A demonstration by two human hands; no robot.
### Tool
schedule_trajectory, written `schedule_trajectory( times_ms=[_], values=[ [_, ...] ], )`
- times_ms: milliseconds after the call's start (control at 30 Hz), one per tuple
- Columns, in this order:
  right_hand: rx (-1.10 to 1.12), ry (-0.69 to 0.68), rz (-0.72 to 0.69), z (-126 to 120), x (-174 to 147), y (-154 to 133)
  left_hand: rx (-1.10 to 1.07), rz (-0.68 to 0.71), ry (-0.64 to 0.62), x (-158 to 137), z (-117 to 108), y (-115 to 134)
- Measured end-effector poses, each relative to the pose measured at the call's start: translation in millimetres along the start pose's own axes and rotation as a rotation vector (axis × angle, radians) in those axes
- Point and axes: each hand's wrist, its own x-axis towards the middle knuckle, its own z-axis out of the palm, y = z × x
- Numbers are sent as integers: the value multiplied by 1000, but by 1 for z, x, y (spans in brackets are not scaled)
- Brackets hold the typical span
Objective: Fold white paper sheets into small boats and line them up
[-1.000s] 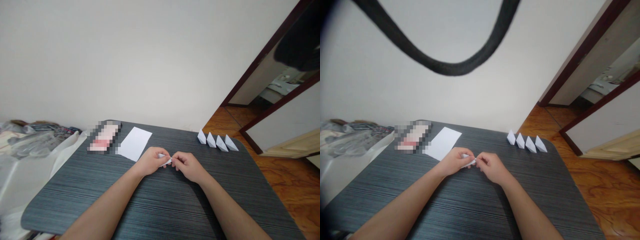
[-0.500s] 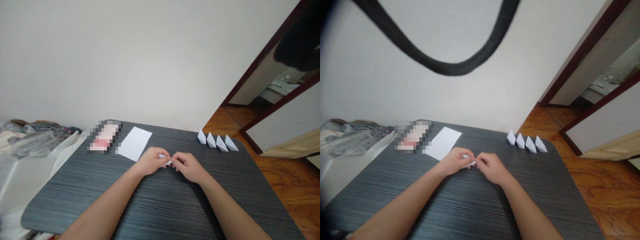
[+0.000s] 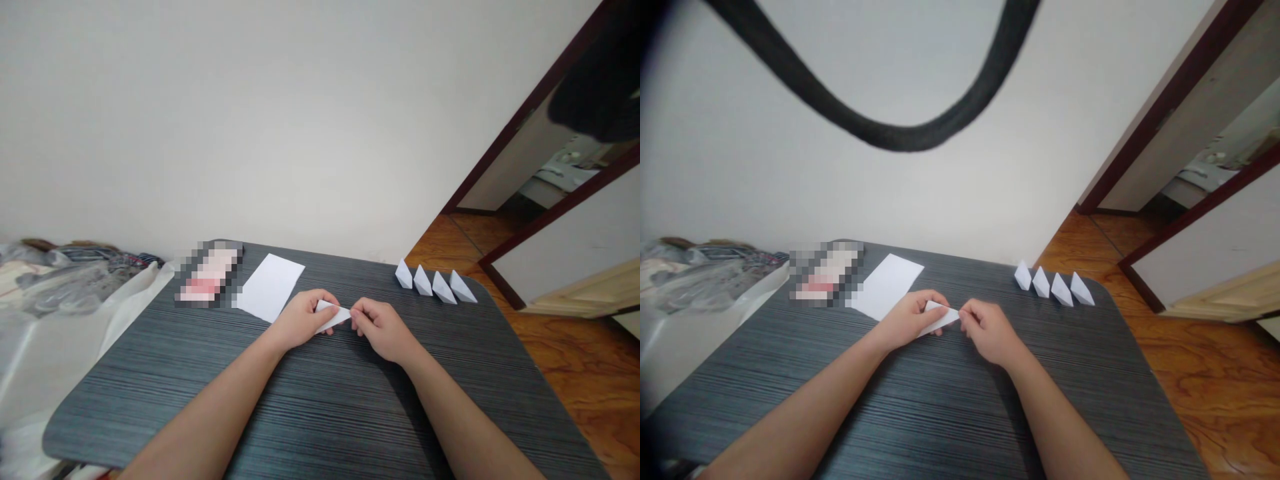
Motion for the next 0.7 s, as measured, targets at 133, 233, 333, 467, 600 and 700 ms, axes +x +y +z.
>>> schedule_trajectory(
  times_ms=[133,233,333,467,600,700],
  values=[
    [-5,-14,-8,2,-1,4,97,55,-4,-1,-1,-1],
    [-5,-30,-27,3,-1,5,138,62,-13,-1,0,-1],
    [-2,-45,-40,4,0,2,157,63,-29,-1,0,-1],
    [7,-43,-29,4,1,0,155,65,-38,-1,-1,0],
    [33,-25,24,4,1,4,118,40,-27,-1,-1,-1],
    [44,-18,62,3,1,5,82,16,-8,-1,0,-1]
  ],
)
